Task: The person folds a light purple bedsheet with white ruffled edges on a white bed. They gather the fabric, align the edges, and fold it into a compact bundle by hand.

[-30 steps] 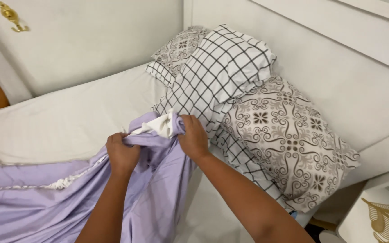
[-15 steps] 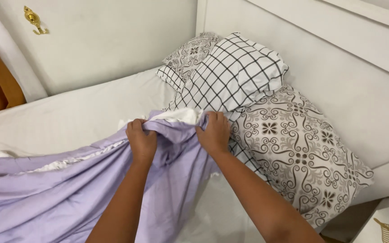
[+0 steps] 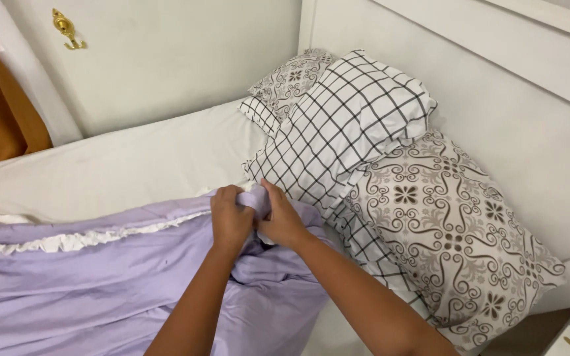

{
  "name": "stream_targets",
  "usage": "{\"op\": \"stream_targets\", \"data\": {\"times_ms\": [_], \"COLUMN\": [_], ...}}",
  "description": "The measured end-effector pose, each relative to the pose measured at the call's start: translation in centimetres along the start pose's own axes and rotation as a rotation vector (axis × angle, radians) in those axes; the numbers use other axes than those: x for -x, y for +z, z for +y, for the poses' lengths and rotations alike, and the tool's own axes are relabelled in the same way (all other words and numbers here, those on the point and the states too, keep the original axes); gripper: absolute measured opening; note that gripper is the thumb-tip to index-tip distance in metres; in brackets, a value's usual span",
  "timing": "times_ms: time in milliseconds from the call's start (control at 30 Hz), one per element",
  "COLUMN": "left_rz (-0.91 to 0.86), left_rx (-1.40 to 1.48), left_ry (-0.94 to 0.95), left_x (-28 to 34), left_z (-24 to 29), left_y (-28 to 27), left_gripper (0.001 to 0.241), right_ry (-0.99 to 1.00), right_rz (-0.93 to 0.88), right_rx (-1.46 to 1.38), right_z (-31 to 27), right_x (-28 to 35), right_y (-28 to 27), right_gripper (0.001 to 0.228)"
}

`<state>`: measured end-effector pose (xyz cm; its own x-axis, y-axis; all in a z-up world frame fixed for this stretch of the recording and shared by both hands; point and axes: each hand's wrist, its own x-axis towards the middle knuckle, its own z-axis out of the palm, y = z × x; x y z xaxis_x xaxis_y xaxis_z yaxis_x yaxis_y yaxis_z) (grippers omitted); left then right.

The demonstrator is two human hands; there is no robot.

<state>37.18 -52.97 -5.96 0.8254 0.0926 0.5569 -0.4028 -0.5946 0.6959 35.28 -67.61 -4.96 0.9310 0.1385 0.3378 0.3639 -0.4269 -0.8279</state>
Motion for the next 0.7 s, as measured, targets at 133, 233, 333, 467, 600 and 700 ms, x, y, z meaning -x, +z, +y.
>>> {"op": "stream_targets", "data": {"times_ms": [133,233,333,467,600,700], "left_rz": [-0.068,-0.150,-0.230,-0.331,-0.468,-0.486], "left_rx": [0.018,-0.052,-0.183,-0.362,-0.528,-0.564], "left_ry": [0.040,0.001,-0.046,-0.120,-0.202,-0.286], "left_x": [1.0,1.5,1.8,1.8,1.3,0.5], "left_z": [2.0,3.0,2.6,0.6,0.3,-0.8], "left_y": [-1.4,-2.3,-2.6,-2.9,-3.9,-4.1], "left_gripper": [0.032,0.032,0.034,0.026,0.024,0.026], "right_ry": [-0.058,0.050,-0.020,-0.130,-0.212,-0.209], "right_rz": [0.107,0.184,0.343,0.454,0.486,0.490], "right_rx": [0.017,0.124,0.086,-0.030,-0.018,0.016], "right_z": [5.3,3.6,2.2,0.7,-1.4,-1.8], "right_x": [-0.9,-0.6,-0.1,0.1,0.1,0.0], "right_y": [1.5,0.6,0.1,-0.8,-1.7,-2.0], "right_gripper": [0.062,0.032,0.027,0.037,0.030,0.028]}}
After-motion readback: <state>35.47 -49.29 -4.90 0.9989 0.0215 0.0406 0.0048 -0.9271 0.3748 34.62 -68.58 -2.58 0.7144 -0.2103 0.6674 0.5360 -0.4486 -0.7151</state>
